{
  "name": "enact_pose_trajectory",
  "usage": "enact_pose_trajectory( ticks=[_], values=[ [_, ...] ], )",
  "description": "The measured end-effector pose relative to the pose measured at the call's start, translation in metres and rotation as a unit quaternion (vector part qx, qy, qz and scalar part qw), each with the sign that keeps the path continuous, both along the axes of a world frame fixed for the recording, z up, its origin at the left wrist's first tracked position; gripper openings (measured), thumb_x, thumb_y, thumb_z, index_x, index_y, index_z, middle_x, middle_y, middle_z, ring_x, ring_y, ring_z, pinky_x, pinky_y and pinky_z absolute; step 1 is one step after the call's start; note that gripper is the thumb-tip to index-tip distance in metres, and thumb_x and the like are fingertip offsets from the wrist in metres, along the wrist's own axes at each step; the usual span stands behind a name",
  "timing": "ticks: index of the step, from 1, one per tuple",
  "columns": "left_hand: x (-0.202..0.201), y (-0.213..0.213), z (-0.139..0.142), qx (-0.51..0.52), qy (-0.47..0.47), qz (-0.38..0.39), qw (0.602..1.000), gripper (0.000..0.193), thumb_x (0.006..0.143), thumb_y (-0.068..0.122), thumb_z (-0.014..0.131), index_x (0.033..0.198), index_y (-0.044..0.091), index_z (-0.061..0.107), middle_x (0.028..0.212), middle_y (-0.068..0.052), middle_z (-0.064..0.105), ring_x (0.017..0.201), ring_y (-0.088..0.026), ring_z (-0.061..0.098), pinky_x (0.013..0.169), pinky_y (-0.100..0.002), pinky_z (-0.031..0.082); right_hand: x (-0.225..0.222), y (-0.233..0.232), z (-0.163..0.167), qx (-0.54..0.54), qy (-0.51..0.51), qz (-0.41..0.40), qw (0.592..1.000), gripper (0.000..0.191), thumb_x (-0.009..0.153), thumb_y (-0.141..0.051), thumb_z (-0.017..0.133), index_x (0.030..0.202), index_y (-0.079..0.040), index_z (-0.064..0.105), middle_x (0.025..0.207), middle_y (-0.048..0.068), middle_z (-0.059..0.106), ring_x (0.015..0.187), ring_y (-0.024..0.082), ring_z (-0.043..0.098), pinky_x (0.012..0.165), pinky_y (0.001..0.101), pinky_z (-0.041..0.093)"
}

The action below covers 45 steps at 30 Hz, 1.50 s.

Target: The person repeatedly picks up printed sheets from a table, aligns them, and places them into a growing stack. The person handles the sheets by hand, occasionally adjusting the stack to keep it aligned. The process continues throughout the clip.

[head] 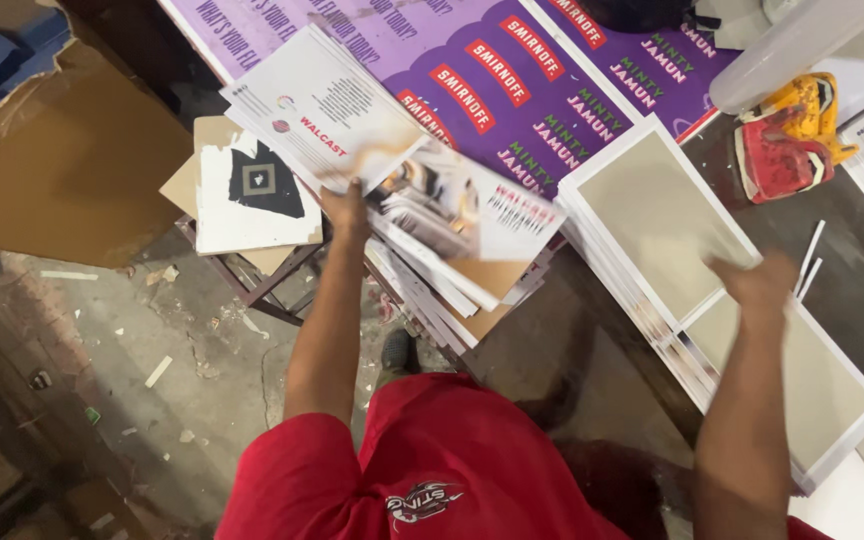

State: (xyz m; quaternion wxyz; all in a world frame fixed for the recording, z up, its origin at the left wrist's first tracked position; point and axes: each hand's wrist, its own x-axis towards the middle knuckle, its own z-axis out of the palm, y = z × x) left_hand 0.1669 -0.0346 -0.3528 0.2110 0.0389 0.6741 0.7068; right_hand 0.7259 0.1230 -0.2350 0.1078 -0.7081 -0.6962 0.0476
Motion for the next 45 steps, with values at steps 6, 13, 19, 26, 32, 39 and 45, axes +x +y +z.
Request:
enact_pose_trajectory(
  ticks=[6, 13, 19, 26, 32, 39, 45],
  values=[
    [0.006, -0.005, 0.017, -0.343, 0.285, -0.012, 0.895, 0.06, 0.086, 0.02, 0.08, 0.129, -0.008, 0.048, 0.121, -0.029, 0.062, 0.11, -0.041, 0.063, 0.095, -0.047, 0.049, 0.129, -0.066, -0.012, -0.203, -0.051, -0.312, 0.927, 0.142, 0.055, -0.08, 0.088, 0.151, 0.014, 0.039, 0.159, 0.038, 0.031, 0.154, 0.052, 0.014, 0.12, 0.0682, 0.016],
    [0.132, 0.055, 0.027, -0.043, 0.365, -0.274, 0.889, 0.048, 0.093, 0.018, 0.071, 0.133, -0.005, 0.06, 0.123, -0.027, 0.069, 0.115, -0.042, 0.066, 0.099, -0.045, 0.051, 0.182, -0.073, -0.024, -0.288, -0.037, -0.355, 0.888, 0.136, 0.052, -0.082, 0.089, 0.143, 0.012, 0.05, 0.155, 0.04, 0.029, 0.151, 0.052, 0.002, 0.118, 0.0646, 0.009],
    [0.243, 0.129, 0.027, -0.079, 0.395, -0.445, 0.8, 0.051, 0.087, 0.026, 0.077, 0.122, -0.008, 0.062, 0.119, -0.028, 0.064, 0.115, -0.044, 0.059, 0.1, -0.05, 0.049, 0.192, -0.08, -0.03, -0.301, -0.063, -0.347, 0.886, 0.127, 0.056, -0.087, 0.084, 0.134, 0.012, 0.063, 0.144, 0.037, 0.051, 0.147, 0.055, 0.018, 0.116, 0.0654, 0.019],
    [0.276, 0.143, 0.04, -0.272, 0.517, -0.39, 0.712, 0.022, 0.091, 0.008, 0.06, 0.109, 0.0, 0.07, 0.123, -0.016, 0.062, 0.12, -0.034, 0.053, 0.1, -0.056, 0.043, 0.187, -0.081, -0.03, -0.297, -0.082, -0.346, 0.886, 0.125, 0.057, -0.088, 0.079, 0.134, 0.009, 0.067, 0.142, 0.032, 0.059, 0.144, 0.057, 0.031, 0.117, 0.0643, 0.028],
    [0.299, 0.147, 0.048, -0.275, 0.556, -0.315, 0.718, 0.036, 0.083, 0.012, 0.06, 0.114, -0.004, 0.066, 0.116, -0.02, 0.059, 0.111, -0.037, 0.052, 0.088, -0.056, 0.044, 0.181, -0.09, -0.029, -0.237, -0.045, -0.331, 0.912, 0.137, 0.05, -0.086, 0.084, 0.141, 0.011, 0.054, 0.15, 0.039, 0.043, 0.148, 0.062, 0.012, 0.116, 0.0733, 0.014],
    [0.309, 0.156, 0.076, -0.332, 0.482, -0.436, 0.683, 0.035, 0.09, 0.013, 0.061, 0.121, -0.003, 0.062, 0.126, -0.018, 0.058, 0.125, -0.036, 0.048, 0.101, -0.055, 0.04, 0.165, -0.101, -0.008, -0.21, 0.087, -0.466, 0.855, 0.147, 0.04, -0.068, 0.094, 0.152, 0.009, 0.037, 0.157, 0.032, 0.027, 0.15, 0.05, 0.022, 0.107, 0.0725, 0.044],
    [0.313, 0.158, 0.083, -0.313, 0.498, -0.366, 0.721, 0.049, 0.092, 0.024, 0.068, 0.124, -0.011, 0.055, 0.126, -0.025, 0.054, 0.119, -0.038, 0.048, 0.098, -0.053, 0.041, 0.16, -0.104, -0.005, -0.191, 0.093, -0.474, 0.854, 0.162, 0.041, -0.07, 0.097, 0.157, 0.011, 0.018, 0.158, 0.033, 0.02, 0.151, 0.051, 0.016, 0.109, 0.0729, 0.037]
  ],
)
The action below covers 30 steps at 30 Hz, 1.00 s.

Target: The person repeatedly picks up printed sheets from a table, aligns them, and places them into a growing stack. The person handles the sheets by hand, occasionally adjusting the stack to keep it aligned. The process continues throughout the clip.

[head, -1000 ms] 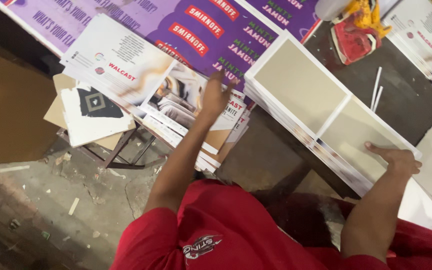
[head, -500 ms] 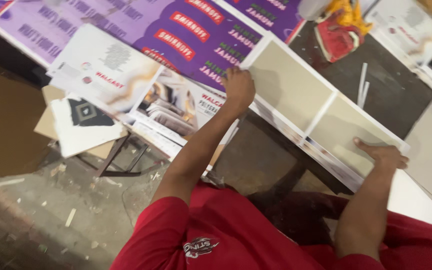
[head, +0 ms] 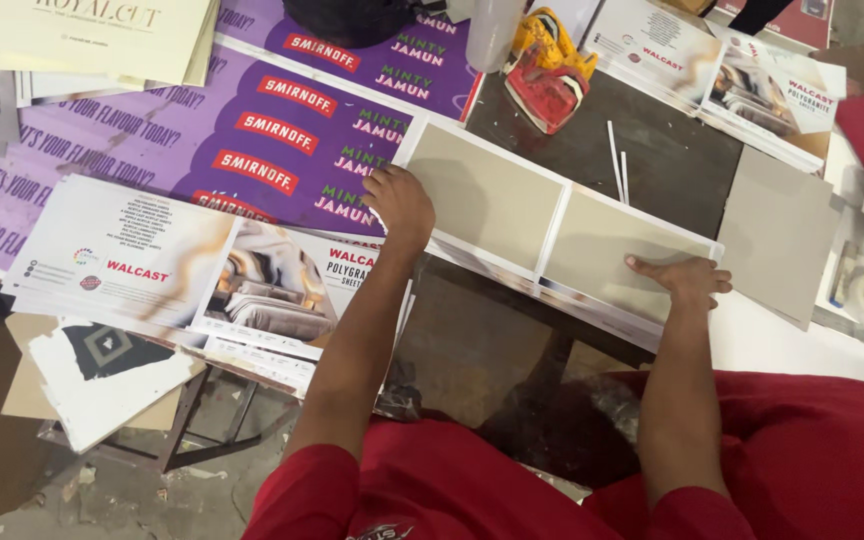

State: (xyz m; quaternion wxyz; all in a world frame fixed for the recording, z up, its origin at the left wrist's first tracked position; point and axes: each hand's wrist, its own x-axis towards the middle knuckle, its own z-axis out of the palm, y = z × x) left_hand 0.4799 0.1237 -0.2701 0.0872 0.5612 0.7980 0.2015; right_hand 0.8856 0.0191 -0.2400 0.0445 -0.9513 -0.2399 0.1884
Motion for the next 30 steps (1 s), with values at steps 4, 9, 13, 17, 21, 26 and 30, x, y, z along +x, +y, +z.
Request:
enact_pose_trajectory(
  ticks=[4, 9, 13, 17, 21, 26, 30],
  values=[
    [-0.003, 0.008, -0.004, 0.008, -0.025, 0.025, 0.999, 0.061, 0.088, 0.031, 0.072, 0.125, -0.014, 0.053, 0.125, -0.027, 0.052, 0.116, -0.038, 0.046, 0.095, -0.052, 0.041, 0.007, 0.004, -0.007, 0.005, 0.014, -0.004, 1.0, 0.165, 0.041, -0.068, 0.097, 0.159, 0.01, 0.014, 0.16, 0.035, 0.016, 0.152, 0.052, 0.014, 0.11, 0.0742, 0.035],
    [-0.008, 0.014, -0.011, -0.022, -0.013, 0.012, 1.0, 0.064, 0.09, 0.04, 0.074, 0.125, -0.01, 0.055, 0.126, -0.024, 0.053, 0.119, -0.037, 0.046, 0.097, -0.051, 0.041, 0.028, 0.007, -0.012, 0.01, -0.001, -0.023, 1.0, 0.159, 0.05, -0.069, 0.095, 0.162, 0.004, 0.008, 0.162, 0.035, 0.015, 0.151, 0.052, 0.014, 0.113, 0.0736, 0.031],
    [-0.007, 0.011, -0.014, -0.017, -0.003, 0.017, 1.0, 0.062, 0.089, 0.041, 0.075, 0.125, -0.006, 0.057, 0.126, -0.02, 0.054, 0.122, -0.037, 0.045, 0.1, -0.055, 0.037, 0.055, 0.008, -0.011, 0.042, -0.029, -0.045, 0.998, 0.153, 0.058, -0.073, 0.092, 0.16, 0.005, 0.009, 0.162, 0.036, 0.016, 0.149, 0.056, 0.016, 0.113, 0.0739, 0.03],
    [-0.011, 0.007, 0.002, 0.045, -0.05, 0.053, 0.996, 0.07, 0.078, 0.041, 0.08, 0.121, -0.008, 0.055, 0.123, -0.022, 0.057, 0.116, -0.038, 0.049, 0.095, -0.056, 0.038, 0.086, 0.016, -0.005, 0.228, -0.109, -0.05, 0.966, 0.114, 0.079, -0.061, 0.09, 0.151, 0.007, 0.033, 0.151, 0.033, 0.037, 0.14, 0.054, 0.029, 0.107, 0.0746, 0.032],
    [-0.036, -0.002, 0.031, -0.011, -0.287, -0.004, 0.958, 0.052, 0.082, 0.029, 0.081, 0.121, 0.001, 0.062, 0.107, -0.015, 0.068, 0.103, -0.032, 0.065, 0.097, -0.053, 0.044, 0.11, 0.027, 0.011, 0.327, -0.076, -0.043, 0.941, 0.092, 0.087, -0.048, 0.08, 0.15, 0.004, 0.036, 0.151, 0.031, 0.04, 0.138, 0.051, 0.035, 0.102, 0.0673, 0.038],
    [-0.118, -0.045, 0.053, 0.305, -0.339, -0.2, 0.867, 0.03, 0.081, 0.011, 0.087, 0.104, 0.003, 0.069, 0.102, -0.013, 0.063, 0.102, -0.03, 0.06, 0.096, -0.035, 0.047, 0.105, 0.019, 0.013, 0.555, 0.29, -0.082, 0.775, 0.066, 0.098, -0.031, 0.067, 0.149, 0.0, 0.04, 0.151, 0.028, 0.043, 0.135, 0.046, 0.042, 0.097, 0.0583, 0.046],
    [-0.188, -0.078, 0.047, 0.487, -0.374, -0.216, 0.759, 0.028, 0.083, 0.01, 0.084, 0.103, 0.005, 0.066, 0.117, -0.011, 0.058, 0.117, -0.025, 0.055, 0.101, -0.033, 0.048, 0.062, 0.022, -0.016, 0.615, 0.651, -0.024, 0.445, 0.047, 0.106, -0.018, 0.056, 0.149, -0.003, 0.043, 0.152, 0.025, 0.046, 0.132, 0.043, 0.048, 0.093, 0.0511, 0.052]
  ],
)
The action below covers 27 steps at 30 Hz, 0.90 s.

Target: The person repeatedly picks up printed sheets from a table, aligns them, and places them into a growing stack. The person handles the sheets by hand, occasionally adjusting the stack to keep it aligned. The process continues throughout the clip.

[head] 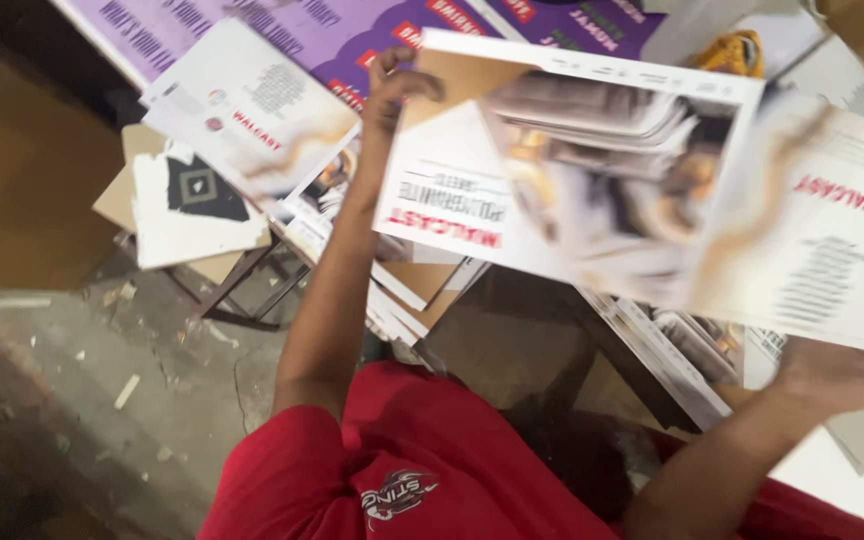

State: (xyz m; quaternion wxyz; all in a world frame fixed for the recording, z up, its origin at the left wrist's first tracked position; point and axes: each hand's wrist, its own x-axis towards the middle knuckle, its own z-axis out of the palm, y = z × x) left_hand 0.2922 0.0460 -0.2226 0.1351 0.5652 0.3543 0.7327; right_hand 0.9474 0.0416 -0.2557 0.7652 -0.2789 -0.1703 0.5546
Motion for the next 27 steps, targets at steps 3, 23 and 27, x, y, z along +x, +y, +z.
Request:
enact_pose_trajectory(
  ticks=[3, 23, 27],
  values=[
    [-0.054, -0.029, -0.012, -0.059, -0.084, -0.044, 0.994, 0.021, 0.089, 0.011, 0.077, 0.105, 0.007, 0.064, 0.111, -0.004, 0.066, 0.107, -0.015, 0.064, 0.096, -0.029, 0.052, -0.047, 0.008, -0.017, 0.072, 0.156, 0.168, 0.971, 0.036, 0.112, -0.008, 0.048, 0.148, -0.005, 0.046, 0.152, 0.023, 0.049, 0.13, 0.04, 0.052, 0.09, 0.0457, 0.056],
    [0.039, -0.287, -0.091, -0.268, -0.125, -0.067, 0.953, 0.053, 0.077, -0.02, 0.05, 0.119, 0.002, 0.075, 0.122, -0.015, 0.077, 0.112, -0.023, 0.075, 0.097, -0.033, 0.059, -0.467, 0.044, 0.064, 0.156, -0.309, 0.344, 0.873, 0.06, 0.103, -0.007, 0.074, 0.153, 0.001, 0.043, 0.15, 0.012, 0.057, 0.141, 0.026, 0.055, 0.126, 0.0412, 0.042],
    [0.052, -0.28, -0.084, -0.361, 0.049, -0.198, 0.91, 0.074, 0.084, -0.008, 0.06, 0.155, 0.01, 0.049, 0.139, -0.018, 0.067, 0.108, -0.028, 0.068, 0.092, -0.037, 0.054, -0.542, 0.092, 0.057, 0.189, -0.341, 0.465, 0.795, 0.055, 0.103, -0.01, 0.076, 0.148, 0.0, 0.046, 0.141, 0.008, 0.062, 0.131, 0.02, 0.059, 0.12, 0.038, 0.046]
  ],
)
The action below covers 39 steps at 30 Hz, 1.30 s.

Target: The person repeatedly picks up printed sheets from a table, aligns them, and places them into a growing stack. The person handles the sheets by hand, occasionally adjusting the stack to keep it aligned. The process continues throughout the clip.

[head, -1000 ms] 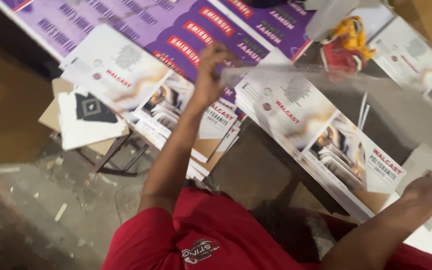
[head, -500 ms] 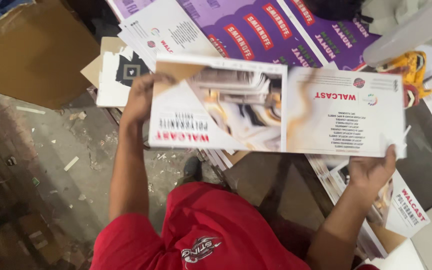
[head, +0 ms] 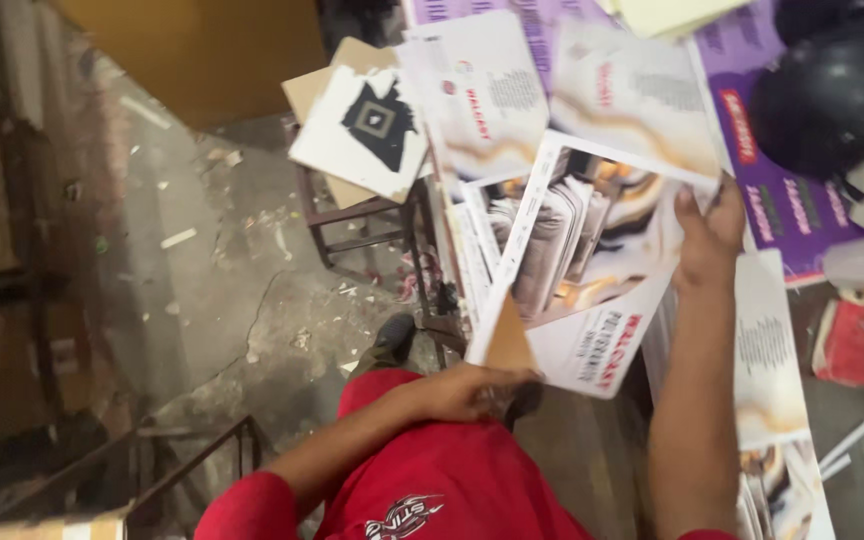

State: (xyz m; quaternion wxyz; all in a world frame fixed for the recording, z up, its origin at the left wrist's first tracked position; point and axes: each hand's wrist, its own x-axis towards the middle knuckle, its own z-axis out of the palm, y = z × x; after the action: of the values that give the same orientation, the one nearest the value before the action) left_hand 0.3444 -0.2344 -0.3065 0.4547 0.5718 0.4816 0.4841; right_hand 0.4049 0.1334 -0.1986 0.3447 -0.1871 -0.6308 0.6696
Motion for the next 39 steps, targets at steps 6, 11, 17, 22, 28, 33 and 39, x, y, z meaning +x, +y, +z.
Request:
enact_pose_trajectory(
  ticks=[6, 11, 17, 22, 28, 33, 39],
  values=[
    [-0.004, 0.032, -0.026, -0.059, 0.056, -0.061, 0.995, 0.078, 0.085, 0.009, 0.07, 0.157, 0.012, 0.04, 0.123, -0.024, 0.068, 0.098, -0.035, 0.068, 0.088, -0.041, 0.055, -0.124, 0.035, -0.064, 0.093, -0.211, 0.14, 0.963, 0.057, 0.094, 0.001, 0.068, 0.147, -0.005, 0.047, 0.137, 0.008, 0.061, 0.123, 0.019, 0.057, 0.105, 0.0355, 0.046],
    [-0.018, 0.04, -0.053, -0.054, 0.079, 0.075, 0.993, 0.056, 0.083, 0.01, 0.071, 0.138, 0.006, 0.059, 0.119, -0.023, 0.071, 0.099, -0.036, 0.073, 0.086, -0.042, 0.058, -0.157, 0.016, -0.094, 0.116, -0.257, 0.124, 0.951, 0.058, 0.094, -0.001, 0.069, 0.149, -0.006, 0.051, 0.137, 0.01, 0.066, 0.125, 0.018, 0.06, 0.105, 0.0314, 0.048],
    [-0.035, 0.043, -0.064, -0.094, 0.078, 0.197, 0.973, 0.036, 0.087, 0.008, 0.067, 0.123, 0.003, 0.069, 0.108, -0.019, 0.076, 0.096, -0.033, 0.075, 0.085, -0.042, 0.059, -0.164, 0.005, -0.095, 0.38, -0.385, 0.014, 0.841, 0.065, 0.084, -0.019, 0.083, 0.143, -0.003, 0.059, 0.127, 0.025, 0.067, 0.118, 0.037, 0.064, 0.1, 0.042, 0.05],
    [-0.03, 0.067, -0.063, -0.132, 0.064, 0.255, 0.956, 0.022, 0.09, 0.013, 0.067, 0.109, 0.003, 0.072, 0.097, -0.017, 0.076, 0.08, -0.028, 0.075, 0.074, -0.04, 0.059, -0.069, -0.009, -0.099, 0.458, -0.287, -0.05, 0.84, 0.06, 0.084, -0.019, 0.085, 0.137, 0.0, 0.063, 0.126, 0.023, 0.068, 0.108, 0.041, 0.068, 0.094, 0.0452, 0.053],
    [0.015, 0.129, -0.03, -0.108, 0.062, 0.165, 0.978, 0.02, 0.098, 0.021, 0.069, 0.104, 0.002, 0.072, 0.084, -0.019, 0.073, 0.073, -0.031, 0.07, 0.069, -0.041, 0.055, 0.207, 0.004, -0.095, 0.327, -0.301, -0.369, 0.816, 0.033, 0.095, -0.002, 0.077, 0.127, -0.005, 0.068, 0.119, 0.01, 0.072, 0.094, 0.021, 0.073, 0.077, 0.0352, 0.056],
    [0.06, 0.229, -0.008, 0.043, 0.115, 0.202, 0.972, 0.035, 0.092, 0.016, 0.069, 0.12, -0.002, 0.064, 0.103, -0.023, 0.068, 0.089, -0.039, 0.068, 0.08, -0.047, 0.054, 0.439, -0.052, -0.072, 0.197, -0.638, -0.595, 0.447, 0.065, 0.079, -0.044, 0.085, 0.118, 0.005, 0.065, 0.122, 0.029, 0.059, 0.116, 0.054, 0.055, 0.085, 0.0711, 0.045],
    [0.093, 0.329, -0.008, 0.049, 0.298, 0.257, 0.918, 0.047, 0.084, 0.019, 0.074, 0.119, -0.01, 0.062, 0.116, -0.027, 0.062, 0.112, -0.043, 0.057, 0.099, -0.05, 0.048, 0.518, -0.121, -0.086, -0.157, -0.681, -0.565, 0.438, 0.08, 0.078, -0.061, 0.085, 0.125, 0.001, 0.065, 0.139, 0.025, 0.05, 0.133, 0.049, 0.031, 0.098, 0.0695, 0.039]
  ],
)
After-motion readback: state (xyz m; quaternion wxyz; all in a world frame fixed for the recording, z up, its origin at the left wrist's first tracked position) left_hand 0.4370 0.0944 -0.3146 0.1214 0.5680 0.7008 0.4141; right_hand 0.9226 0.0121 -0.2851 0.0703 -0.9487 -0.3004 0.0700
